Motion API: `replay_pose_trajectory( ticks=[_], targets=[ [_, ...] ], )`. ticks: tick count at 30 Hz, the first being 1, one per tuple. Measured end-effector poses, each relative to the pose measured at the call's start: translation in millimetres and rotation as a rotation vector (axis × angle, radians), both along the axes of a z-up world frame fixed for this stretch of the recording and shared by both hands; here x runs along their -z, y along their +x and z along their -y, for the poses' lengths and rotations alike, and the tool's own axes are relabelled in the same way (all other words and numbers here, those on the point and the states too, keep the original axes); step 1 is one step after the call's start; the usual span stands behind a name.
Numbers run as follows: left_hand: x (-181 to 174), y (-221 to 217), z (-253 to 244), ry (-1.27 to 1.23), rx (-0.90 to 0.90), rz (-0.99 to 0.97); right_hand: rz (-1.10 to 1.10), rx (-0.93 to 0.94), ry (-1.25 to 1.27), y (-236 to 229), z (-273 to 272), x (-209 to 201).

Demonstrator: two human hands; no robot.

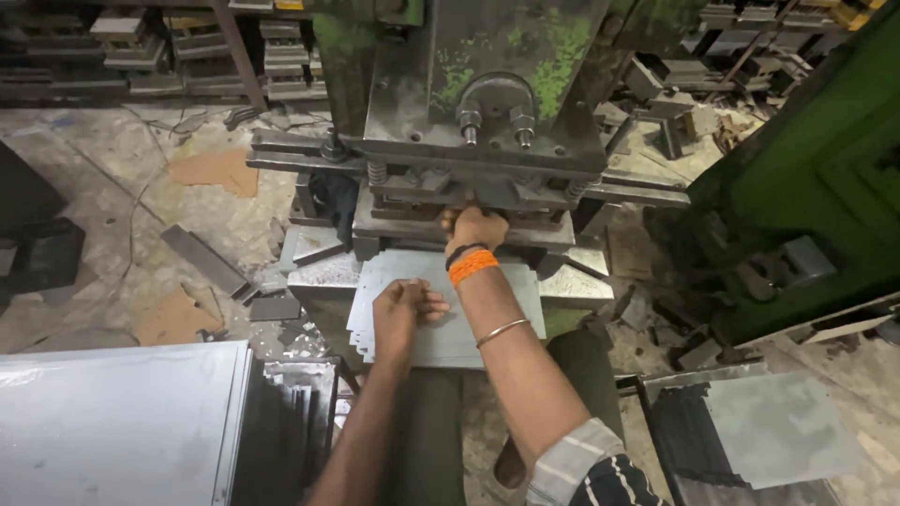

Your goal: Stamping metal sheets using an industrial press machine and stacking the results.

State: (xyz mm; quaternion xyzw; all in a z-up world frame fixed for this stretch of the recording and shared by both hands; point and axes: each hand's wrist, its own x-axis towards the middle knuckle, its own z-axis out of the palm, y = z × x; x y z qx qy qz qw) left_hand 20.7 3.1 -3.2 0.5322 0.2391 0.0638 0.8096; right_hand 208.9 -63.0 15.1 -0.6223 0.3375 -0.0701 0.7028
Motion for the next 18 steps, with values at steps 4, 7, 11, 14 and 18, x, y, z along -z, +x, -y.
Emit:
replay_pose_trajectory(
  ticks=[4, 7, 11, 14, 18],
  targets=[
    [6.9, -1.3, 1.7, -0.03, 0.013, 0.016, 0.064, -0.059, 0.053, -22.0, 6.2, -6.1],
    [9.2, 3.7, 5.7, -0.027, 0.005, 0.027, 0.137, -0.195, 0.022, -51.9, 17.2, -20.8],
    [-9.7, -5.5, 9.4, 0.055, -0.02, 0.029, 0.228, -0.263, -0.027, -84.5, 19.6, -36.5],
    [-3.2, 0.0, 12.6, 0.027, -0.032, 0.01, 0.261, -0.23, -0.047, -80.3, 17.4, -32.5],
    [-4.6, -0.5, 14.6, 0.023, -0.034, 0.024, 0.323, -0.21, -0.104, -82.1, 15.8, -31.8]
  ],
)
